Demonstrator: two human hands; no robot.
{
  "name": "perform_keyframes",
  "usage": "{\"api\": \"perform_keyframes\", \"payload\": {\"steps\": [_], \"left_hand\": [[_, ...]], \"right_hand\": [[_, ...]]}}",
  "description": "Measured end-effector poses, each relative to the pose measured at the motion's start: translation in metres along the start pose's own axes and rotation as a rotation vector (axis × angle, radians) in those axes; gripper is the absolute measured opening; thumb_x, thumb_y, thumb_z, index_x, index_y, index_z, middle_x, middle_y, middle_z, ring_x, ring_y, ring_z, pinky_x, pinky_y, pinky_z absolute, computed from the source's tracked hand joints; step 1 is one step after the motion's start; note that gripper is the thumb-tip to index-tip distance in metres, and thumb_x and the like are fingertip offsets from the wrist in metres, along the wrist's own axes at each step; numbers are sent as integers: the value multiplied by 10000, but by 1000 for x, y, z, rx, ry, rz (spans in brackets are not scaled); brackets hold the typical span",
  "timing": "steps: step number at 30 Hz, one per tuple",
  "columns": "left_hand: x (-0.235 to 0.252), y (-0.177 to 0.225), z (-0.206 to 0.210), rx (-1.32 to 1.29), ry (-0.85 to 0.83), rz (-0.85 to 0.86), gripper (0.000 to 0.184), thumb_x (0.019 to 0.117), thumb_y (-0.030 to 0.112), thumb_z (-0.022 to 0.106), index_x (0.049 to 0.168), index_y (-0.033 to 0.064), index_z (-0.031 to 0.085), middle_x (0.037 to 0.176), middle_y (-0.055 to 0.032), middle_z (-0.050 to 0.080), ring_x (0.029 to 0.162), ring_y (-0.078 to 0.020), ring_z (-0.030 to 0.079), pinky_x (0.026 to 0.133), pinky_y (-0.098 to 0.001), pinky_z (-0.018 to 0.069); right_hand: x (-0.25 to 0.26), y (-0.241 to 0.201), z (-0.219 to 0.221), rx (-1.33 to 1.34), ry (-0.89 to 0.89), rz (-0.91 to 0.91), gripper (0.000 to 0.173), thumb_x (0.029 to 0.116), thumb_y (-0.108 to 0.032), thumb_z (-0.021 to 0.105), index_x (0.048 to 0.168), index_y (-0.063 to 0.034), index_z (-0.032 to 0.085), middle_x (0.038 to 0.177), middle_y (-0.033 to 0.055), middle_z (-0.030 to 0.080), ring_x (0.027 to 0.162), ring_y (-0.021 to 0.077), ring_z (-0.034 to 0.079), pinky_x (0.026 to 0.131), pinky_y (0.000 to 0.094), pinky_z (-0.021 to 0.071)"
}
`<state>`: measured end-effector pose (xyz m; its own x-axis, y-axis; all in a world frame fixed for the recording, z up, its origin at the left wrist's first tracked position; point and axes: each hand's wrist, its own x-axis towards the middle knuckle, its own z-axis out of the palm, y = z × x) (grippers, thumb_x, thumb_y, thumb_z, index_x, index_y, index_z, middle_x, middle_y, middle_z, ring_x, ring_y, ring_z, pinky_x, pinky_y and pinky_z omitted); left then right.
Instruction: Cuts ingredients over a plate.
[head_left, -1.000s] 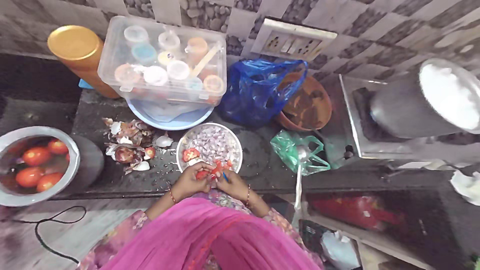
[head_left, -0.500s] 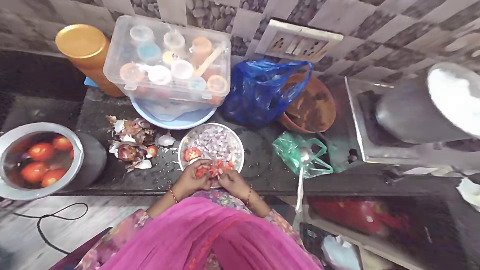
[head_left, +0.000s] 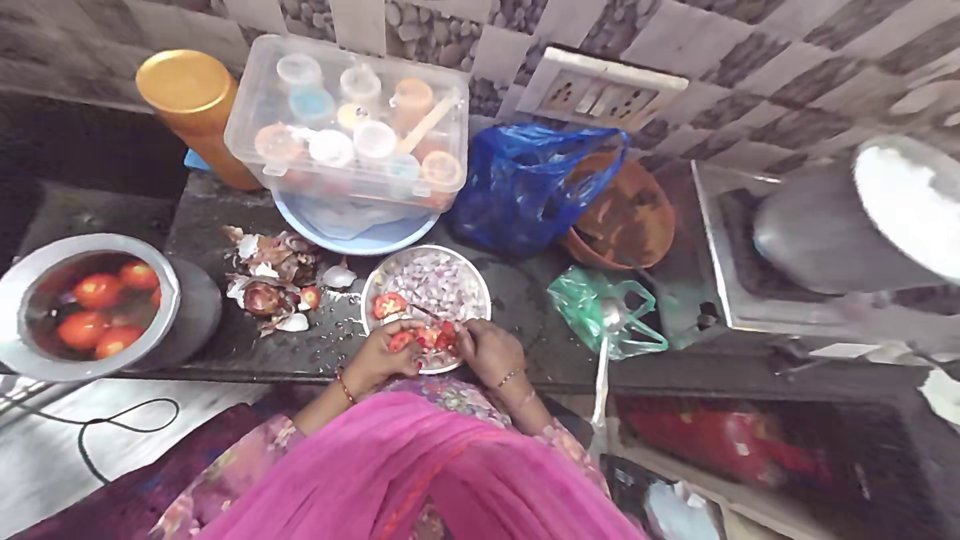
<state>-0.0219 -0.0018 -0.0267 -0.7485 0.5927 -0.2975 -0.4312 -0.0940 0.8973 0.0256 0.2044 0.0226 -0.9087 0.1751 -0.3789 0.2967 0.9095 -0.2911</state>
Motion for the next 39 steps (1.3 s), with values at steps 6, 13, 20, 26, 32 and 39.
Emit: {"api": "perform_keyframes", "payload": {"steps": [6, 13, 20, 26, 32, 39], "left_hand": [[-2, -2, 2, -32, -12, 92, 595, 694, -32, 745, 1273, -21, 607, 1064, 10, 721, 897, -37, 687, 819, -223, 582], [-7, 5, 11, 27, -72, 181, 486, 816, -21, 686, 1291, -54, 588, 1091, 20, 719, 900, -19, 685, 827, -217, 586], [-6, 1, 14, 17, -50, 246, 438, 812, -36, 685, 1243, -67, 607, 1051, 19, 725, 871, -21, 690, 803, -218, 594], [-7, 4, 16, 24, -42, 227, 388, 799, -11, 692, 1177, -57, 619, 979, 44, 711, 808, -10, 672, 749, -205, 584], [-5, -1, 15, 97, -26, 286, 335, 810, 64, 721, 1120, -24, 631, 971, 56, 700, 840, 2, 663, 789, -212, 578], [-6, -2, 11, 14, 66, 136, 425, 797, -5, 698, 1213, -38, 616, 1016, -2, 708, 855, -48, 681, 791, -241, 588]], "right_hand": [[-4, 12, 6, 349, 143, -124, 387, 1067, -297, 438, 1090, -12, 700, 860, 136, 699, 782, 255, 682, 733, 464, 548], [-10, 1, 21, 699, -127, -179, 358, 992, -360, 561, 999, -7, 622, 809, 36, 593, 726, 97, 567, 693, 322, 499], [-8, -2, 24, 715, -130, -180, 355, 1008, -354, 540, 975, -10, 621, 775, 19, 569, 694, 87, 550, 668, 313, 487], [-9, -9, 21, 675, -146, -232, 399, 1059, -306, 444, 1014, 39, 639, 782, 52, 582, 706, 111, 561, 692, 324, 499], [-10, -8, 23, 722, -144, -250, 380, 1065, -284, 423, 927, 3, 630, 712, -1, 542, 647, 67, 539, 643, 291, 487], [-11, 0, 8, 367, 11, -131, 445, 1037, -393, 468, 1080, 4, 666, 839, 146, 665, 787, 288, 662, 729, 504, 528]]}}
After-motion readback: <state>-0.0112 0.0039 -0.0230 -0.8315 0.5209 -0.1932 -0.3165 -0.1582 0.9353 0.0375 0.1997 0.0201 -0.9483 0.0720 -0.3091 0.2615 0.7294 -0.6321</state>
